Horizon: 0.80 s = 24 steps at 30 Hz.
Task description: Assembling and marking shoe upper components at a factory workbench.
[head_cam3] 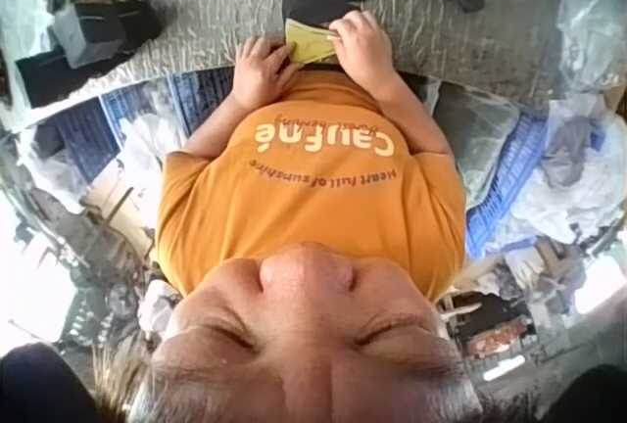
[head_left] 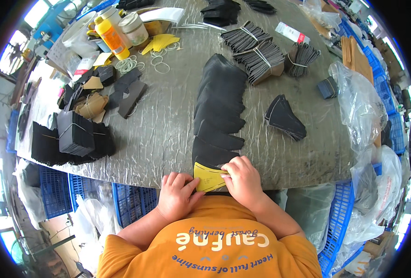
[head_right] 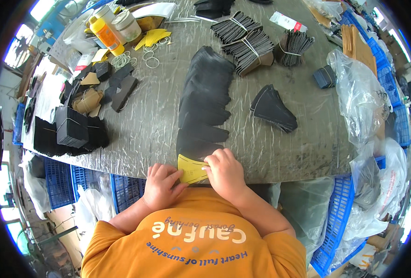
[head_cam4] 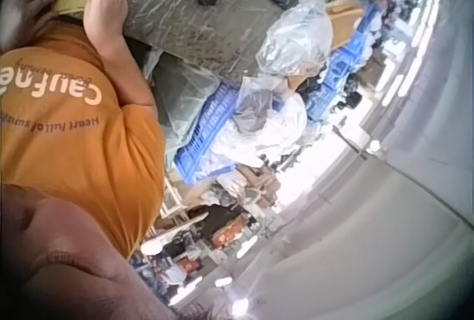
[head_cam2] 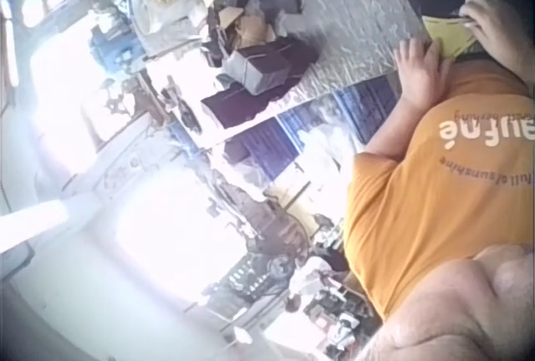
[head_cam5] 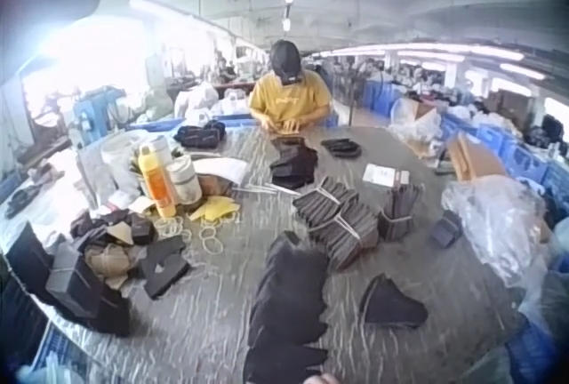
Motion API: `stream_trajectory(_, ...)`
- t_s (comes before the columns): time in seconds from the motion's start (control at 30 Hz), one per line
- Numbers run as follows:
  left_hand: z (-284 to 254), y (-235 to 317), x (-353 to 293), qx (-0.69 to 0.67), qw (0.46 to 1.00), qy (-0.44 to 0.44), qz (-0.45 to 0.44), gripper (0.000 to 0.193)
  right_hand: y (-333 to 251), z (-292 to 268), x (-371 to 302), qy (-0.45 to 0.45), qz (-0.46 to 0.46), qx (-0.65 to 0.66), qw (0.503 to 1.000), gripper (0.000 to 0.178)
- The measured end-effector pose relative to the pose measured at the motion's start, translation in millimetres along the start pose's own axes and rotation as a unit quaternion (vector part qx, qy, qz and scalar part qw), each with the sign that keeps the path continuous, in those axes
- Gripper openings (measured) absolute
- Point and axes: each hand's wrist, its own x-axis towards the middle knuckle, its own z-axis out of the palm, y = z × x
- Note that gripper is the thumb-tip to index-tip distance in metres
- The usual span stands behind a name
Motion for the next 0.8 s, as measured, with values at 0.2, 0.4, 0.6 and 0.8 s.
stream_trajectory(0.2,-1.8,-0.2,13.6,0.012,0.999,0.025,0.02,0.048,-5.0,-16.9,-1.4,-0.047,-0.03,0.013,0.998,0.037)
stream_trajectory(0.4,-1.8,-4.4,13.5,-0.019,0.999,0.014,0.04,0.045,-5.6,-11.6,-1.9,-0.034,-0.03,0.004,0.999,0.04)
stream_trajectory(0.6,2.3,-7.8,12.9,-0.028,0.998,0.019,0.043,0.042,-6.1,-11.5,-2.1,-0.03,-0.019,0.014,0.999,0.039)
stream_trajectory(0.8,3.5,-10.1,13.2,-0.018,0.999,0.016,0.049,0.041,-2.9,-10.9,-2.5,-0.024,-0.022,0.018,0.999,0.039)
